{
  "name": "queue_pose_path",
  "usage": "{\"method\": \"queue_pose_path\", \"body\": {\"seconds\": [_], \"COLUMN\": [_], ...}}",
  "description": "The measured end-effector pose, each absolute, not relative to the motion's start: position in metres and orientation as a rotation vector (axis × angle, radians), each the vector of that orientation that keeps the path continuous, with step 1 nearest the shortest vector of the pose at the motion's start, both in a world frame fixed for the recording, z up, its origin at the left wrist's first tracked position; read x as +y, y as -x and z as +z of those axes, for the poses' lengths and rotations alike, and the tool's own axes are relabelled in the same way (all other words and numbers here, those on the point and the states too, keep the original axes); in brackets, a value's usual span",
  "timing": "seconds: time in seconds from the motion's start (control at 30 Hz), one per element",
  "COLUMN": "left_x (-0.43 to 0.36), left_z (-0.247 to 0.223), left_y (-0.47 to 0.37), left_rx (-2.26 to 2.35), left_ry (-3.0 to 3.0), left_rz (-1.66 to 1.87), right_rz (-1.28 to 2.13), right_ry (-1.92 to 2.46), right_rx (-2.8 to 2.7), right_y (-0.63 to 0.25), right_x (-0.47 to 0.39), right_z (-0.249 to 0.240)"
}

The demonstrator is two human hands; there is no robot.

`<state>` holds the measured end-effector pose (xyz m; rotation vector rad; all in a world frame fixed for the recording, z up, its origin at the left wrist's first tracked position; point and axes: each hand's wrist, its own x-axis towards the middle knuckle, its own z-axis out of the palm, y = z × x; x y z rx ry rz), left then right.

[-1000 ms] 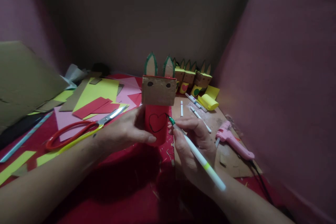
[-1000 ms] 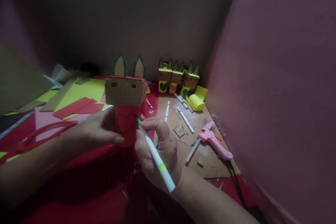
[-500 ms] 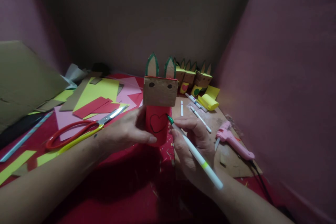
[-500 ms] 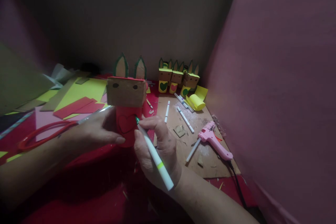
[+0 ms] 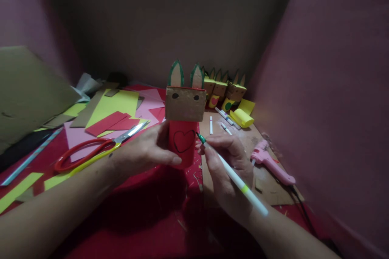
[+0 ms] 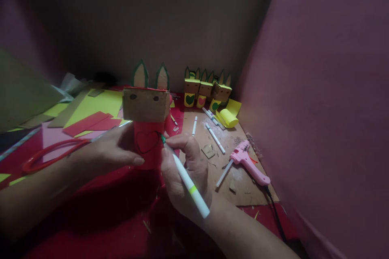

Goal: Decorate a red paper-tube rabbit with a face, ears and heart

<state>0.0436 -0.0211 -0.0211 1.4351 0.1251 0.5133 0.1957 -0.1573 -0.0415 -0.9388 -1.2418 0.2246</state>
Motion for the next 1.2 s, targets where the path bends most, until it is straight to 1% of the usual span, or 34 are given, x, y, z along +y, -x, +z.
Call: {"method": "queue_pose_path", "body": {"seconds": [0.37,0.77,0.9,1.2], "left_x": [-0.0201,-0.0199,-0.0182,-0.0195], "left_z": [-0.0197,-0.0185,-0.0209,-0.0211], "left_y": [-0.04,-0.0392,-0.0392,-0.04], "left_rx": [0.205,0.28,0.248,0.2], "left_ry": [-1.485,-1.479,-1.497,-1.51], "left_rz": [0.521,0.523,0.509,0.552], "right_rz": [0.208,0.217,0.253,0.187], "right_ry": [0.963,0.868,0.876,0.928], "right_rx": [-1.259,-1.284,-1.254,-1.288], "right_y": [-0.1964,-0.1951,-0.195,-0.1942], "right_x": [-0.1566,-0.154,-0.1567,-0.1556], "right_z": [-0.0437,-0.0421,-0.0422,-0.0433]}}
